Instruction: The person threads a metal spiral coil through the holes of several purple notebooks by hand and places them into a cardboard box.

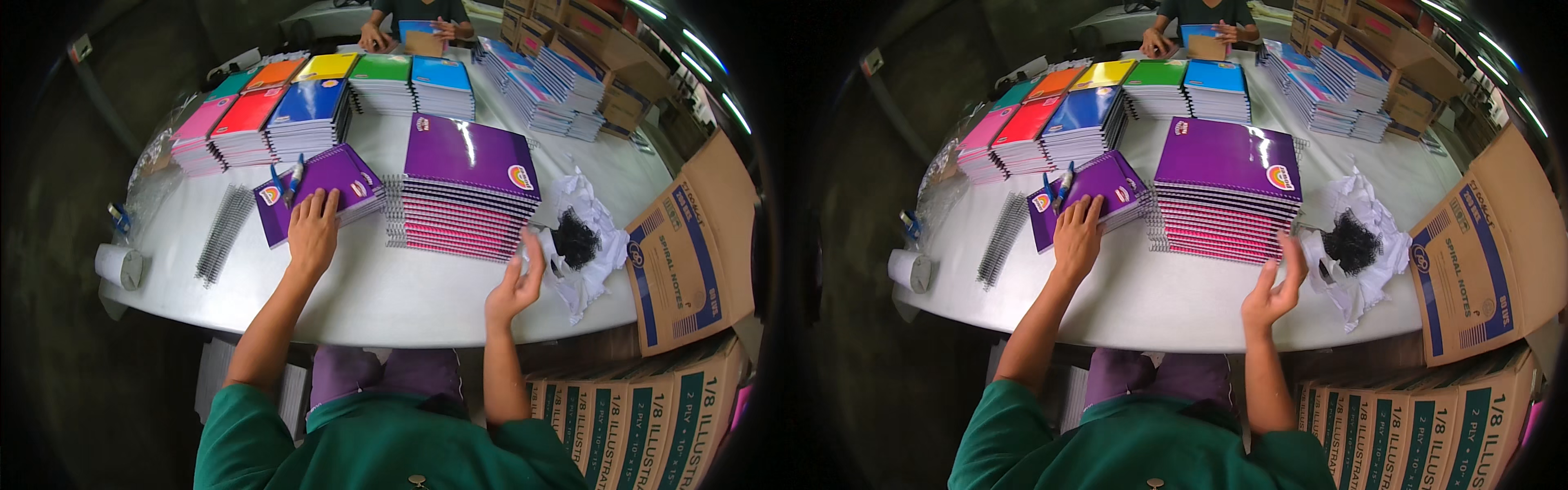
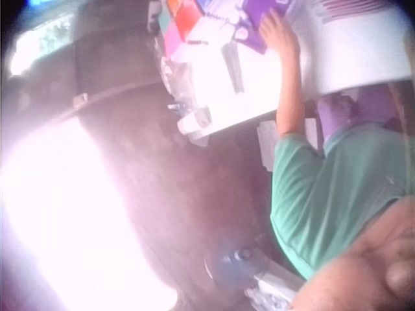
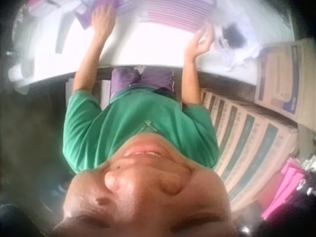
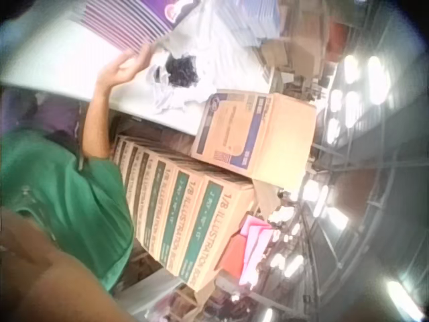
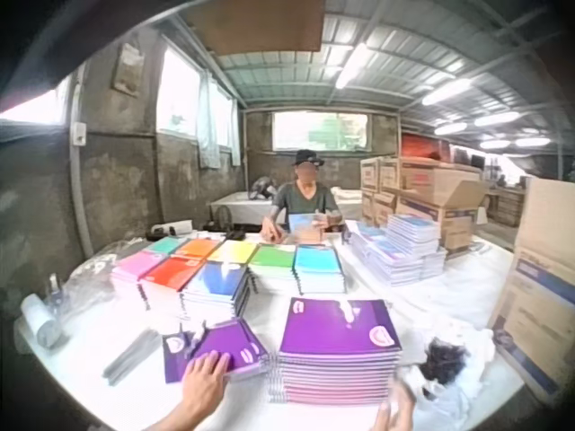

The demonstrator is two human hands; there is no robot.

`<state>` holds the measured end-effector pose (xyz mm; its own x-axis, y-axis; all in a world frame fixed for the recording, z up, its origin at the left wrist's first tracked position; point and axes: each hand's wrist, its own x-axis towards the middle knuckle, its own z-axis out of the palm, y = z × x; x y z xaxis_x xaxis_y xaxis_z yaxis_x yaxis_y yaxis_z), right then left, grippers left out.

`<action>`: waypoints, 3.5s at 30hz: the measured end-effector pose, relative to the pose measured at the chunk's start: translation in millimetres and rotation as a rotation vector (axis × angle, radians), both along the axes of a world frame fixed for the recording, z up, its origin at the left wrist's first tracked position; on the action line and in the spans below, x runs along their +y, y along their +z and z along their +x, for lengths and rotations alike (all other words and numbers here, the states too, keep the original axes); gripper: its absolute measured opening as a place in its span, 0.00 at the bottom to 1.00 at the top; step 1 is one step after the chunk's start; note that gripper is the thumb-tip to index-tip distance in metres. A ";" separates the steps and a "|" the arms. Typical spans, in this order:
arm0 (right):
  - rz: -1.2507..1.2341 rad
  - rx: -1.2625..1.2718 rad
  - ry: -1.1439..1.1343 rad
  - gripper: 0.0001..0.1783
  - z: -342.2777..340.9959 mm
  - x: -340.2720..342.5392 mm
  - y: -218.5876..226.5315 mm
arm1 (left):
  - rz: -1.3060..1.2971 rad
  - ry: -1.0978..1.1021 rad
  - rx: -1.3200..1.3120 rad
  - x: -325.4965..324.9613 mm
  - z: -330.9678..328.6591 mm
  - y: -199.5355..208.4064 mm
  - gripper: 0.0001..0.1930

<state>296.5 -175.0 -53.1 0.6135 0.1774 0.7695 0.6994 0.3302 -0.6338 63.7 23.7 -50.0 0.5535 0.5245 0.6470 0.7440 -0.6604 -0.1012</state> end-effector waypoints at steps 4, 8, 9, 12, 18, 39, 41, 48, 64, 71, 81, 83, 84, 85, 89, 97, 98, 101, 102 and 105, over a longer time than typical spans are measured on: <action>-0.109 -0.080 0.221 0.18 -49.0 -3.2 -3.4 | -0.535 0.115 -0.249 8.7 -21.5 56.0 0.14; -0.351 0.328 0.883 0.23 -96.8 7.2 29.5 | -0.497 -0.558 -1.274 9.2 -33.1 89.1 0.14; -0.310 0.496 0.984 0.25 -105.3 13.5 37.9 | -0.564 -0.666 -1.523 -6.7 -28.6 103.0 0.15; -0.104 0.893 1.282 0.30 -114.4 33.6 51.7 | -0.997 -0.828 -1.672 -63.8 -35.7 93.8 0.16; -0.094 0.573 1.171 0.14 -75.0 14.2 63.0 | -0.946 -0.588 -1.408 -108.8 -60.4 53.3 0.28; -0.490 0.156 1.128 0.14 -65.1 14.2 15.5 | -0.520 0.548 -0.185 65.3 -159.4 -0.6 0.14; -0.507 0.121 1.097 0.15 -59.2 14.6 15.0 | -0.575 0.555 -0.287 61.4 -163.0 10.7 0.14; -0.463 0.216 1.018 0.15 -49.9 17.4 11.6 | -0.822 -0.057 -0.778 14.1 -137.7 52.4 0.14; -0.476 0.218 0.997 0.14 -47.0 17.5 9.5 | -1.118 -0.171 -0.493 -48.1 -95.6 63.1 0.25; -0.495 0.175 0.999 0.13 -47.7 15.1 11.8 | -1.476 -0.339 -0.643 -49.7 -95.4 73.0 0.23; -0.416 0.092 1.108 0.14 -47.1 19.1 13.2 | -1.840 -0.344 -0.754 -34.6 -98.2 81.2 0.21; -0.424 0.057 1.120 0.14 -45.7 19.1 14.9 | -1.782 -0.385 -0.777 -32.3 -96.7 82.8 0.17; -0.439 0.044 1.119 0.14 -44.5 18.2 17.2 | -1.652 -0.424 -0.742 -31.2 -95.9 81.0 0.15; -0.454 0.031 1.117 0.14 -43.8 17.5 18.6 | -1.522 -0.459 -0.706 -29.9 -95.4 80.3 0.12; -0.491 0.179 1.078 0.14 -44.3 12.6 14.0 | -0.771 -0.506 -0.268 -35.4 -90.9 101.3 0.10; -0.437 0.015 1.039 0.18 -56.5 14.0 8.8 | -0.362 -0.330 0.160 -59.5 -71.7 130.9 0.15; -0.445 -0.002 1.030 0.21 -57.6 12.4 9.7 | -0.197 -0.364 0.082 -58.6 -69.2 118.3 0.13; -0.426 -0.094 0.967 0.23 -59.1 10.2 5.3 | -0.503 -0.311 0.500 -58.3 -76.1 131.6 0.18; -0.400 -0.114 0.970 0.24 -62.7 9.9 3.0 | -0.540 -0.111 0.658 -69.0 -63.6 147.3 0.26; -0.374 -0.184 0.901 0.24 -70.5 8.4 3.4 | 0.002 -0.232 0.152 -69.9 -72.8 116.2 0.37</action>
